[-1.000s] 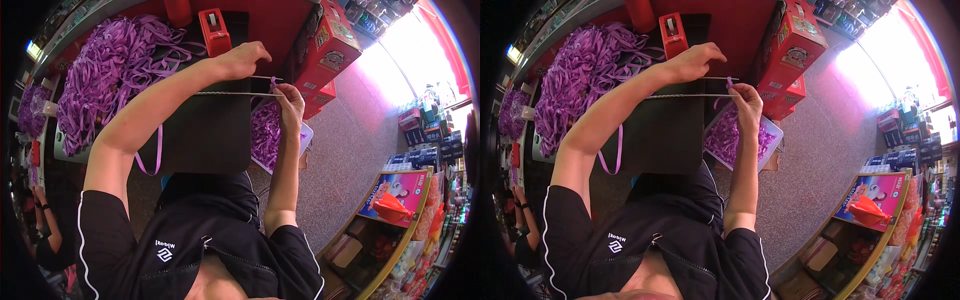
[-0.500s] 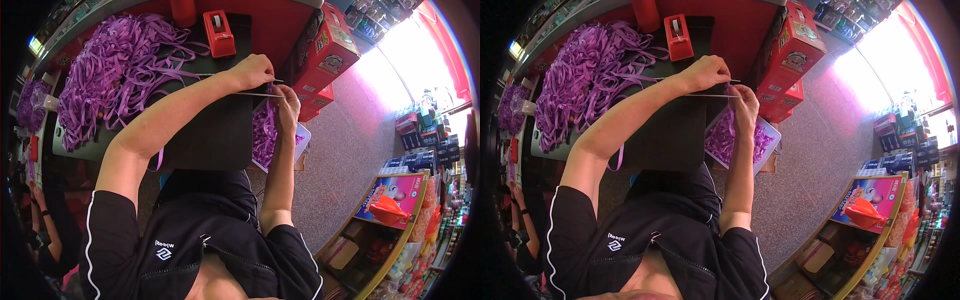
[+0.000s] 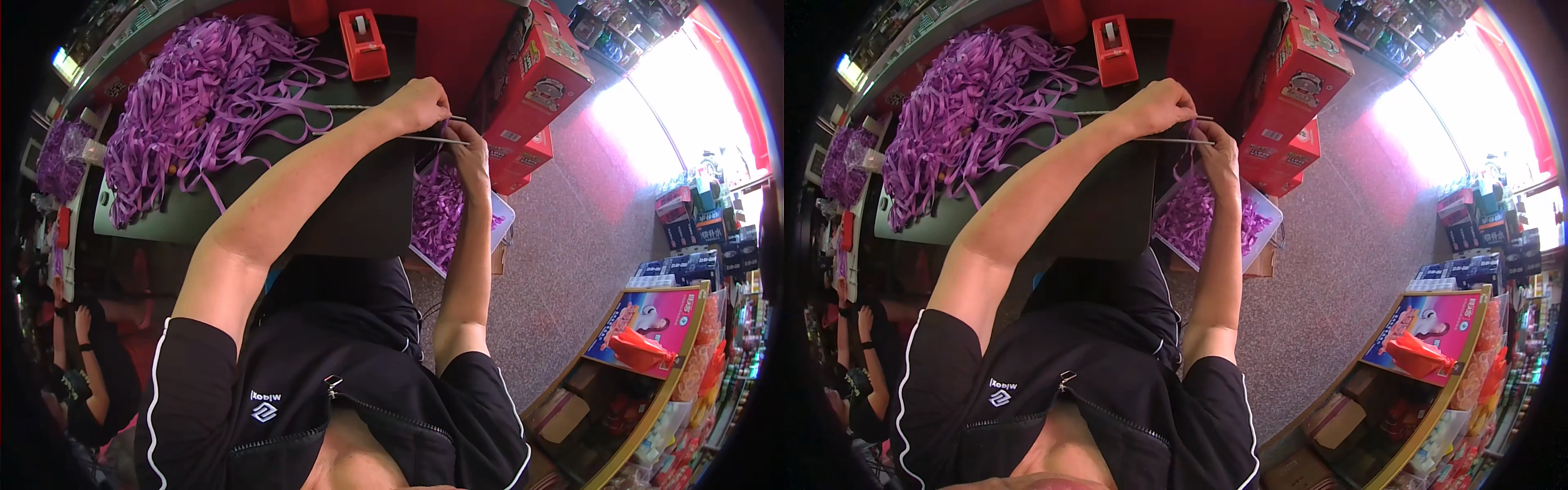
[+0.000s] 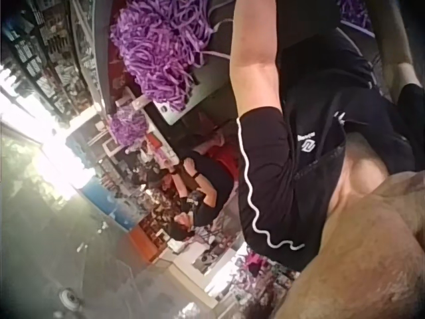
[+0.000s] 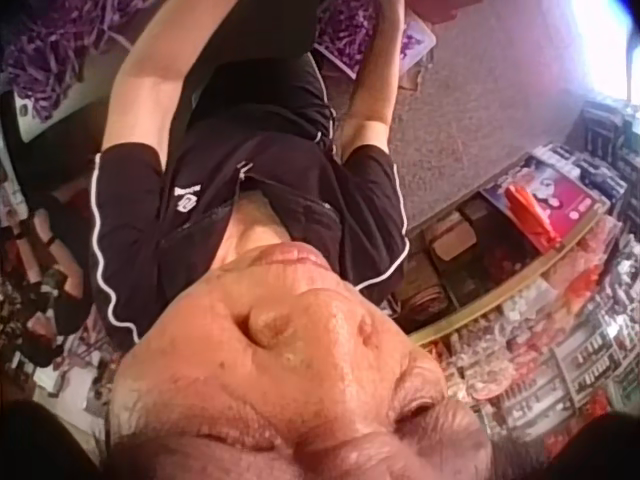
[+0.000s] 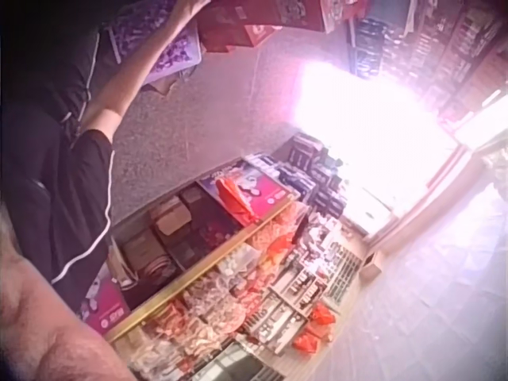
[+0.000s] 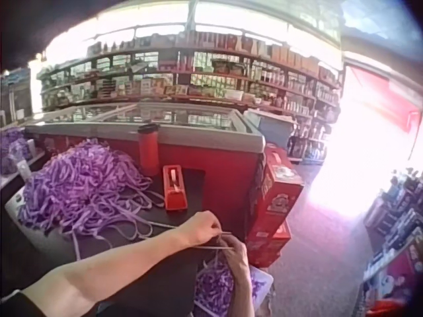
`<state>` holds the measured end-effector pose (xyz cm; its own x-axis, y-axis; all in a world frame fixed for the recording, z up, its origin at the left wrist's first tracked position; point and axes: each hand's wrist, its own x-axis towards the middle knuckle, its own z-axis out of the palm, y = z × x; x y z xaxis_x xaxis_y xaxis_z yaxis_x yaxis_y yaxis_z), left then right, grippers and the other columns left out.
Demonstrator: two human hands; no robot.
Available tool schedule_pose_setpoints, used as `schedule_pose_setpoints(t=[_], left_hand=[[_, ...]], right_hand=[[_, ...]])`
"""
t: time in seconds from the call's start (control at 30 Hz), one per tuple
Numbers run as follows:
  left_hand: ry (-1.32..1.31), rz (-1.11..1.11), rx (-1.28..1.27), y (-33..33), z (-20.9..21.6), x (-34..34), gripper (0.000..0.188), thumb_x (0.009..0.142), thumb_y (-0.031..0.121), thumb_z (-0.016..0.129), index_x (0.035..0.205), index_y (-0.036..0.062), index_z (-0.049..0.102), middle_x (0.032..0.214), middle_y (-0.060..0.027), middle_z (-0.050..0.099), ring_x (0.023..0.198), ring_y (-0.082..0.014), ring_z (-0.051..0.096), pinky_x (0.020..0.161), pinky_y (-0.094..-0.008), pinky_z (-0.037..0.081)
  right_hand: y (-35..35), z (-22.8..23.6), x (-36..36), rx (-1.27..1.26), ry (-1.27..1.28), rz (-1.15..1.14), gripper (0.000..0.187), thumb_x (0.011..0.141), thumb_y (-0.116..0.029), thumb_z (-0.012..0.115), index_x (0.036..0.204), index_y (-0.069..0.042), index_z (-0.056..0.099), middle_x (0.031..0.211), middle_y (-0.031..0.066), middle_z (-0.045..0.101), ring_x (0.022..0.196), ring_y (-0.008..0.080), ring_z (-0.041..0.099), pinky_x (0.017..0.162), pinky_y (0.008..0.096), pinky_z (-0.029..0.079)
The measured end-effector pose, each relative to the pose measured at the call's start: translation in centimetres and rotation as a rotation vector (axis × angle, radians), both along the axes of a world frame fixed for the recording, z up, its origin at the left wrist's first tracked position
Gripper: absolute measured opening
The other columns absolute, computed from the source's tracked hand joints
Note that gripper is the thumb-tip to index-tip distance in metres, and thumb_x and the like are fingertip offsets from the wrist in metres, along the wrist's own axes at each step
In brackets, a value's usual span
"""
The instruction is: Processing or assembling purple lanyards/ribbons at a workstation.
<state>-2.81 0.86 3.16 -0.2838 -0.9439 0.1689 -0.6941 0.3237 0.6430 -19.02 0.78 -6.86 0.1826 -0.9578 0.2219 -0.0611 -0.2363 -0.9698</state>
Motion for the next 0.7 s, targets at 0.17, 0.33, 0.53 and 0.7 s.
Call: schedule_pose_setpoints(t=[0.17, 0.33, 0.53, 0.7], left_hand=[[0.037, 0.055, -0.062, 0.2, -1.1, -0.1, 0.024, 0.080, 0.020, 0.064, 0.089, -0.0008, 0.070, 0.079, -0.0159, 0.068, 0.074, -0.0271, 0.067, 0.070, -0.0345, 0.050], [0.106, 0.053, -0.108, 0.8, -1.7, 0.0, 0.023, 0.081, 0.020, 0.065, 0.090, -0.0010, 0.068, 0.084, -0.0155, 0.066, 0.077, -0.0274, 0.065, 0.070, -0.0344, 0.049], [0.108, 0.060, -0.333, 0.9, -3.3, -0.1, 0.020, 0.080, 0.018, 0.066, 0.088, -0.0002, 0.068, 0.088, -0.0150, 0.065, 0.080, -0.0310, 0.063, 0.073, -0.0374, 0.047], [0.091, 0.063, -0.390, 0.3, -4.1, 0.8, 0.017, 0.078, 0.017, 0.066, 0.080, -0.0003, 0.068, 0.086, -0.0144, 0.065, 0.081, -0.0326, 0.061, 0.073, -0.0392, 0.046]], right_hand=[[1.5, -2.5, -0.2, -0.037, 0.253, -0.065, 0.024, 0.082, -0.020, 0.068, 0.098, -0.001, 0.070, 0.075, 0.0075, 0.069, 0.070, 0.0120, 0.063, 0.066, 0.0276, 0.049], [3.0, -8.1, -1.9, 0.043, 0.351, -0.137, 0.023, 0.082, -0.021, 0.069, 0.097, -0.004, 0.072, 0.087, 0.0097, 0.072, 0.080, 0.0133, 0.066, 0.073, 0.0276, 0.050], [7.1, -13.7, -3.8, 0.237, 0.200, -0.177, 0.026, 0.084, -0.022, 0.070, 0.098, 0.000, 0.071, 0.085, 0.0055, 0.071, 0.079, 0.0095, 0.063, 0.074, 0.0237, 0.049], [10.2, -16.8, -3.4, 0.324, -0.010, -0.178, 0.026, 0.085, -0.020, 0.069, 0.100, 0.001, 0.070, 0.088, 0.0044, 0.071, 0.079, 0.0098, 0.062, 0.072, 0.0239, 0.048]])
